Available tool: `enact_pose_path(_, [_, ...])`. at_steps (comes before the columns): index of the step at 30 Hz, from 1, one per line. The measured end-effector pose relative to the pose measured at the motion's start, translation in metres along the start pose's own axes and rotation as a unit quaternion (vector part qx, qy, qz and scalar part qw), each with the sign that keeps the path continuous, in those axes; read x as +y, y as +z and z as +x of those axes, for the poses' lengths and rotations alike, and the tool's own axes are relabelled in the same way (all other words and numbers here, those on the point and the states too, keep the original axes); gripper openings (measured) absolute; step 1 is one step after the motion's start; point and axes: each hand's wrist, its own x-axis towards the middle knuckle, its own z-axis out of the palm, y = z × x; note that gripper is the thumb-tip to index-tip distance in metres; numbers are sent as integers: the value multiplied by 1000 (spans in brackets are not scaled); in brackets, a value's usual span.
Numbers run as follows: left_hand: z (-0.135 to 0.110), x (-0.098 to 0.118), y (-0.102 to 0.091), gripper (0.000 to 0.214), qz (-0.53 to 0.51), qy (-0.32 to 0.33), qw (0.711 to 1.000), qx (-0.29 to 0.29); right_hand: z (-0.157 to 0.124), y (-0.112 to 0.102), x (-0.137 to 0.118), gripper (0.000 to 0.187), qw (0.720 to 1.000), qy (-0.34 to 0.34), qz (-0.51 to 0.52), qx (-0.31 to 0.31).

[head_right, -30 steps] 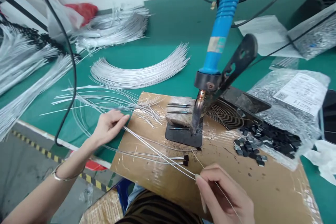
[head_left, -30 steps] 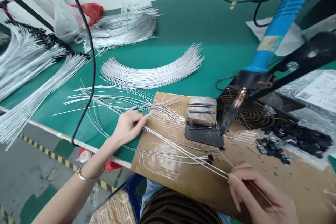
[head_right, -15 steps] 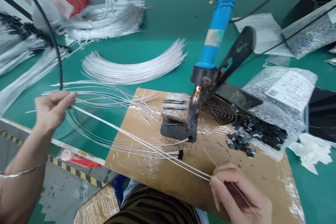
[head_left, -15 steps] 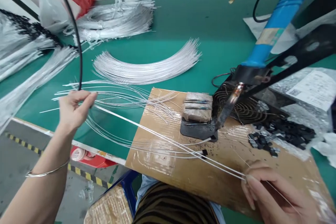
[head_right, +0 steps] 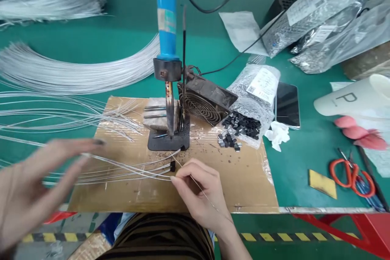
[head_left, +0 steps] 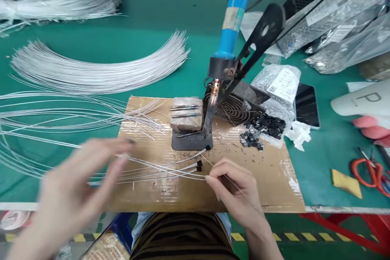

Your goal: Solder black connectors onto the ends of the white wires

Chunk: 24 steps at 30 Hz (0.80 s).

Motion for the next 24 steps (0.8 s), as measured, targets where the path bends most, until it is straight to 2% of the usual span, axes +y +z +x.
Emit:
enact_pose_path(1, [-1,24,15,29,-21,72,997,-36,1,1,-1,20,1000,-1,-2,-3])
enact_pose_path(2, [-1,45,30,35,-38,98,993,-56,2,1,-2,20,1000,-2,-4,-6])
enact_pose_path(4, [1,75,53,41,-69,107,987,-101,3,1,-3,19,1000,-5,-12,-11])
enact_pose_path(6, [4,88,67,38,-101,96,983,-117,4,1,-5,20,1000,-7,-20,-13])
enact_pose_path(9, [8,90,76,30,-142,60,978,-140,5,1,-4,19,1000,-5,-21,-14])
enact_pose_path(14, [10,82,78,15,-179,-4,970,-164,6,7,-1,22,1000,14,-16,-9])
enact_pose_path(18, [11,77,82,15,-215,-63,956,-187,7,9,-2,21,999,26,-22,16])
enact_pose_path(21, [13,73,83,19,-235,-100,950,-181,9,7,-2,13,995,25,-56,73])
enact_pose_path(24, [15,72,81,23,-262,-142,939,-174,12,4,4,22,982,0,-126,140])
